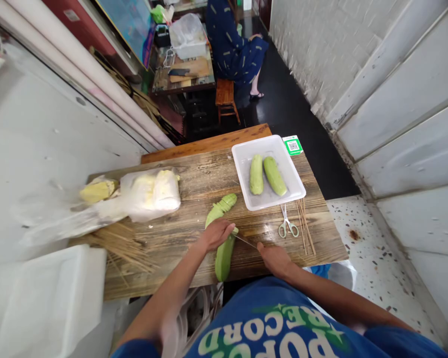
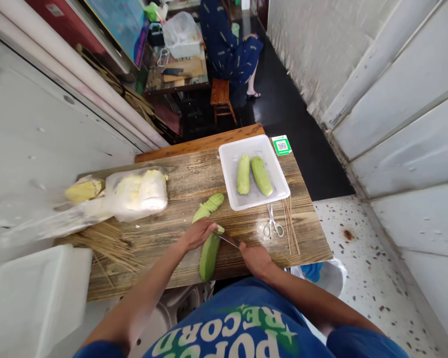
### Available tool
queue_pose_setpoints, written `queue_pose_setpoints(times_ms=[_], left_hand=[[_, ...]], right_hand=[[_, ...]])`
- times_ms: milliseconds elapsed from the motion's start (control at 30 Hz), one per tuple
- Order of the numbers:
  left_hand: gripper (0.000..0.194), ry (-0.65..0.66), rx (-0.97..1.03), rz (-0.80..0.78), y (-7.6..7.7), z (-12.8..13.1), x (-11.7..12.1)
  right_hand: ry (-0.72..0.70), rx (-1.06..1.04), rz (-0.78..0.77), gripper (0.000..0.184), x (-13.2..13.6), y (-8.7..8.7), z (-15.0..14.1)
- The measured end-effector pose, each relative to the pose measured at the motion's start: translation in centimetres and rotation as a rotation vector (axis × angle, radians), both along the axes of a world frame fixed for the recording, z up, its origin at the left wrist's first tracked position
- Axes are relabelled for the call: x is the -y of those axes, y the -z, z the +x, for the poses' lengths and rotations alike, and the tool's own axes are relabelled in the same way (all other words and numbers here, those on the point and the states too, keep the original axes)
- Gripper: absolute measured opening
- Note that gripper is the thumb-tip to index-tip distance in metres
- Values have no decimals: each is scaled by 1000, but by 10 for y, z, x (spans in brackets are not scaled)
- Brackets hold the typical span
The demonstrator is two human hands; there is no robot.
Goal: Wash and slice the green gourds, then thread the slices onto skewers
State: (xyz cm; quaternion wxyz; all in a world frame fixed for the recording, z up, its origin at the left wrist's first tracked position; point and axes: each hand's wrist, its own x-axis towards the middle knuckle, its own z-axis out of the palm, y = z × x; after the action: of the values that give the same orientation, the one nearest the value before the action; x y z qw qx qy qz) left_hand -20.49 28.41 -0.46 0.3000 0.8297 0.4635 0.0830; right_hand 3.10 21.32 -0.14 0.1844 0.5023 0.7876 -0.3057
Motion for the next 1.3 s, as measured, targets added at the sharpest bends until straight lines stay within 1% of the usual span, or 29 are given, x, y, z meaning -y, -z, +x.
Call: queue_pose_setpoints(times_ms=[33,100,167,200,233,267,333,367,400,433,467,533,567,633,667,700,733,767,800,833,867,933,1000,1100,1200,1300], left_hand=[[52,46,-25,-81,0,4,-9],[57,92,-60,-198,4,12,-23],[57,92,-56,-236,6,15,-29],[56,63,-35,-213,5,14,-29],[53,5,-2,-158,4,11,-26],[51,-86,38,-70,2,7,-22],[44,-313,105,167,0,-4,-6],[39,-402,117,288,1,-10,4],[33,-441,108,390,3,-15,15],[27,-418,90,460,6,-20,27],[20,-355,68,504,10,-23,38],[12,-280,32,566,21,-27,58],[12,-286,12,595,26,-28,66],[18,-354,-22,648,35,-29,77],[19,-364,-31,663,39,-29,82],[18,-336,-33,668,44,-29,85],[17,-264,-35,658,49,-29,88],[18,-164,-45,633,54,-30,91],[21,-64,-67,601,59,-30,92],[24,4,-101,569,65,-30,93],[28,36,-144,539,71,-30,94],[31,41,-225,497,82,-29,92],[32,34,-274,465,88,-28,88],[32,63,-294,403,90,-27,83],[30,99,-272,345,86,-28,78],[29,106,-265,311,83,-28,75]], right_hand=[[-8,1,8,26,0,0,0],[-24,1,24,26,0,-2,1],[-38,-6,37,26,2,-5,2],[-43,-11,42,26,3,-6,3],[-46,-16,45,27,5,-7,3],[-48,-20,48,26,7,-9,3],[-46,-28,54,27,10,-11,2],[-45,-30,58,27,12,-12,1],[-46,-32,57,28,13,-12,1],[-48,-34,53,29,14,-12,0],[-51,-36,45,29,15,-12,0],[-61,-41,24,29,16,-12,-1],[-62,-42,14,29,16,-11,-1],[-55,-41,-2,29,17,-11,-1],[-49,-39,-8,29,17,-11,-2],[-43,-39,-13,29,17,-11,-2],[-39,-40,-18,29,17,-11,-2],[-37,-42,-20,29,16,-11,-2],[-36,-45,-20,29,16,-11,-3],[-32,-47,-20,29,15,-12,-3],[-28,-48,-21,29,14,-12,-4],[-16,-49,-25,28,13,-13,-5],[-10,-50,-31,27,12,-13,-6],[-5,-46,-35,26,11,-14,-8],[-4,-44,-35,26,10,-14,-9],[-6,-45,-35,26,9,-15,-9]])
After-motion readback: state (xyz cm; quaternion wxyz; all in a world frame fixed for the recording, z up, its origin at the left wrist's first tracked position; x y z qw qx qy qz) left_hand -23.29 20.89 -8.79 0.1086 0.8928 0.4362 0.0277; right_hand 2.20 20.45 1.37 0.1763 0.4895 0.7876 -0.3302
